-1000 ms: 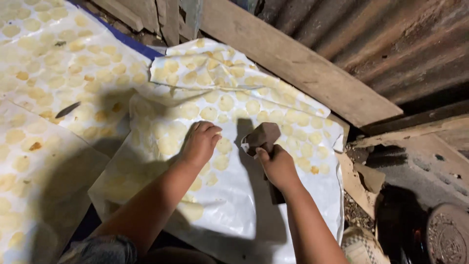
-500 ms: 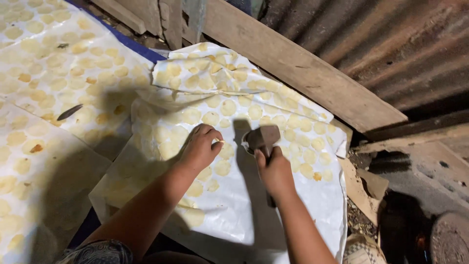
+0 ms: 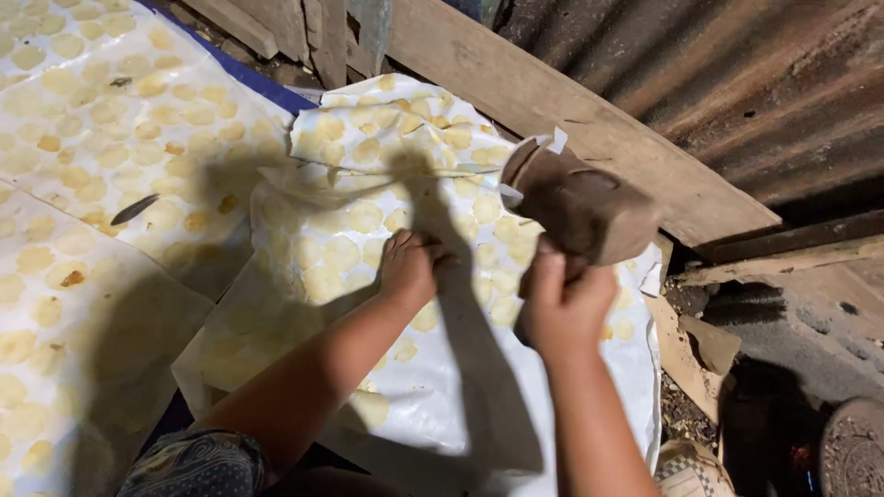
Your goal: The person fries cassava pieces in a pan on a portable gas stove using a wire skimmer. They then peel the fried pieces with a stone on a cutting board and flatten them into chips using a hammer on a white sheet.
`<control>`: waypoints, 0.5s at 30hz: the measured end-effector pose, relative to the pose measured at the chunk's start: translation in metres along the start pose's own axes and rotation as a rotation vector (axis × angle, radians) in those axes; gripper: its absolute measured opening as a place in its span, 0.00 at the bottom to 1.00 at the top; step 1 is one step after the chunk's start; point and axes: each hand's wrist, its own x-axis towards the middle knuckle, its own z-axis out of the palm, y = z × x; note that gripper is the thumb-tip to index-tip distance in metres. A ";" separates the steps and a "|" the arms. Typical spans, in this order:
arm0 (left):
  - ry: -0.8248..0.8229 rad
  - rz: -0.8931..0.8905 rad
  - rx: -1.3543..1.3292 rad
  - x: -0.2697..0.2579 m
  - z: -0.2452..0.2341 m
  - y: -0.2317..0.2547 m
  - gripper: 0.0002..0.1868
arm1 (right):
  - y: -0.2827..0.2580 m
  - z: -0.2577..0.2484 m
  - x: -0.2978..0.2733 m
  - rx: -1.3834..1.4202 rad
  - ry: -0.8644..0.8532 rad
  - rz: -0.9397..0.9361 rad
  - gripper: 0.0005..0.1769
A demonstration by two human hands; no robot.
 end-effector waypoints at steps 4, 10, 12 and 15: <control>0.244 0.219 0.082 -0.009 -0.007 -0.023 0.10 | 0.058 0.047 -0.029 -0.214 -0.156 0.297 0.20; 0.131 0.228 -0.023 -0.036 -0.038 -0.028 0.08 | 0.100 0.055 -0.036 -0.598 -0.680 0.512 0.29; 0.193 0.332 0.169 -0.028 -0.038 -0.029 0.08 | 0.086 0.043 -0.023 -0.366 -0.606 0.605 0.29; 0.206 0.348 0.058 -0.031 -0.035 -0.025 0.09 | 0.038 0.017 -0.014 -0.309 -0.432 0.614 0.35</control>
